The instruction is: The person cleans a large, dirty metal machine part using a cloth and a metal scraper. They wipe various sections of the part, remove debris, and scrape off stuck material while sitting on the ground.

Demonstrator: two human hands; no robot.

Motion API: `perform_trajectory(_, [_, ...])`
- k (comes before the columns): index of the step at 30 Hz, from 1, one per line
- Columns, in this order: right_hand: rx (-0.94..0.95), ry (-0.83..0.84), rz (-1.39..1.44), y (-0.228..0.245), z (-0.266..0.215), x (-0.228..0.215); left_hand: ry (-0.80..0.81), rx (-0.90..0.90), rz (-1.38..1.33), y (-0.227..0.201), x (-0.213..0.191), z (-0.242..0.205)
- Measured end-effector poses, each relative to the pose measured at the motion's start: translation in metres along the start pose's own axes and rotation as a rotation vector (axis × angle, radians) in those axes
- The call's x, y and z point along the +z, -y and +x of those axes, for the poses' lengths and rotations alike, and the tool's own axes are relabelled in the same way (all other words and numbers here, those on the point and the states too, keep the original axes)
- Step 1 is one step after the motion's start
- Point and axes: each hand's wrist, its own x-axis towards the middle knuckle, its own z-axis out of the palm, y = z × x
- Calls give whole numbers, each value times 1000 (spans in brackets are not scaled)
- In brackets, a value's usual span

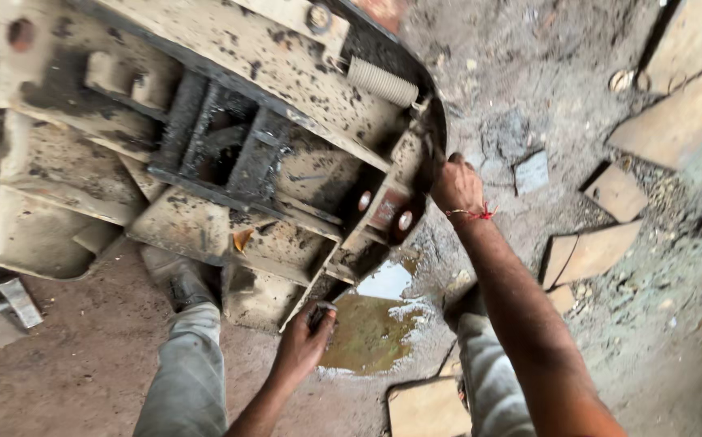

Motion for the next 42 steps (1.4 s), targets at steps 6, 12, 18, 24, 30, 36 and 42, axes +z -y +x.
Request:
perform_trajectory(6, [55, -50, 68, 32, 29, -37, -1, 51, -15, 2, -11, -1])
perform_trajectory(12, [-21, -88, -173, 65, 113, -60, -18, 69, 6, -5, -24, -2])
perform_trajectory(18, [1, -46, -109, 66, 145, -41, -12, 88, -41, -15, -38, -10])
perform_trajectory(24, [-36, -339, 630, 42, 58, -10, -89, 245, 110, -33, -45, -17])
perform_trajectory(30, [479, -126, 1240, 54, -155, 24, -246, 267, 52, -49, -51, -6])
perform_trajectory(36, [553, 2, 1422, 49, -210, 35, -240, 253, 32, -47, -25, 1])
perform_trajectory(42, [279, -114, 906, -5, -129, 47, -121, 169, 165, -25, 5, 5])
